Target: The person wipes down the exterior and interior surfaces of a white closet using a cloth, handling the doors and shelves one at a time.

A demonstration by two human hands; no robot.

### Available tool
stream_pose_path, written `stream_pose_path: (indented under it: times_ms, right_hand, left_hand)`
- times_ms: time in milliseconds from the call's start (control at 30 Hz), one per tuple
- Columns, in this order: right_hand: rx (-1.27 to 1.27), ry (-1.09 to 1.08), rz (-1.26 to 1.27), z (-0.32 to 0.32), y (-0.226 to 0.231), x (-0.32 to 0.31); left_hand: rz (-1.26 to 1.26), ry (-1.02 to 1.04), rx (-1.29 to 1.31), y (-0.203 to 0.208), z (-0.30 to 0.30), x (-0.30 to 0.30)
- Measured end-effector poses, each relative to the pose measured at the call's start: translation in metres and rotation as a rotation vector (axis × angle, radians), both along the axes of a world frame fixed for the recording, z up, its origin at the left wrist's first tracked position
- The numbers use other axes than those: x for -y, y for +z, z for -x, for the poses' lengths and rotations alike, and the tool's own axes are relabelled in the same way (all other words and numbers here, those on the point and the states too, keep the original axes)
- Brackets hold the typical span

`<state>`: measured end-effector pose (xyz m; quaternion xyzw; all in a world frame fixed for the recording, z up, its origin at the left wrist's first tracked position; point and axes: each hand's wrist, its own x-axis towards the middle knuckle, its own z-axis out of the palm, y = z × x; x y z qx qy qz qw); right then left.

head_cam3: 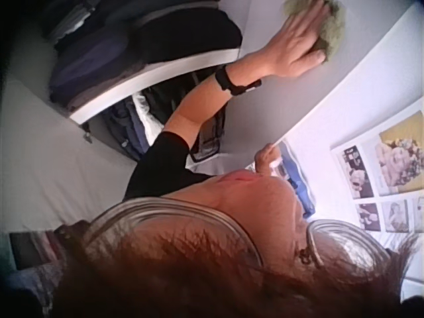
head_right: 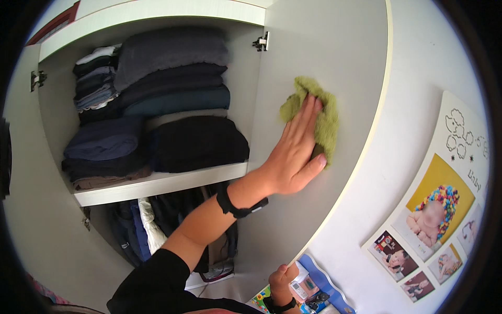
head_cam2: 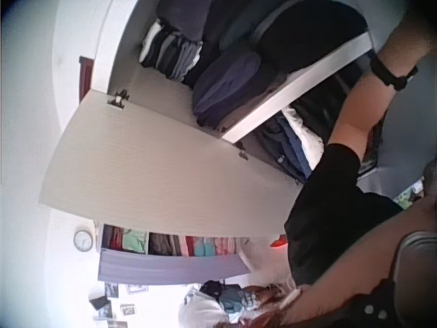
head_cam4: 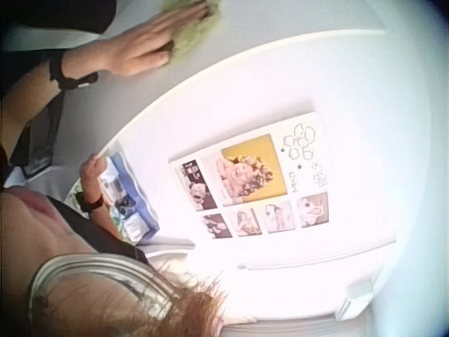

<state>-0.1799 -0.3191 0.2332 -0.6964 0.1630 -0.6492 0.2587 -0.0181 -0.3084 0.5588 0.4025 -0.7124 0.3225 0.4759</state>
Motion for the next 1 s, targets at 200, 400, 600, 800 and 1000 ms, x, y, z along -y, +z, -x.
stream_pose_path:
  times_ms: [200, 400, 600, 800, 1000]
  right_hand:
    - [-0.031, 0.100, -0.010, 0.003, -0.004, 0.005]
    - [-0.014, 0.163, 0.058, 0.006, 0.003, 0.003]
    - [0.020, 0.248, 0.068, 0.001, 0.003, 0.006]
    - [0.033, 0.324, 0.055, 0.009, -0.007, 0.015]
    - [0.009, 0.352, 0.075, 0.002, -0.023, 0.020]
  left_hand:
    - [0.244, -0.036, 0.071, 0.163, -0.013, 0.021]
    - [0.271, -0.026, 0.138, 0.213, 0.008, 0.018]
    - [0.239, -0.045, 0.195, 0.070, 0.037, -0.005]
    - [-0.040, 0.008, -0.294, -0.161, 0.043, -0.005]
    - [-0.502, 0.037, -1.064, -0.394, 0.064, -0.024]
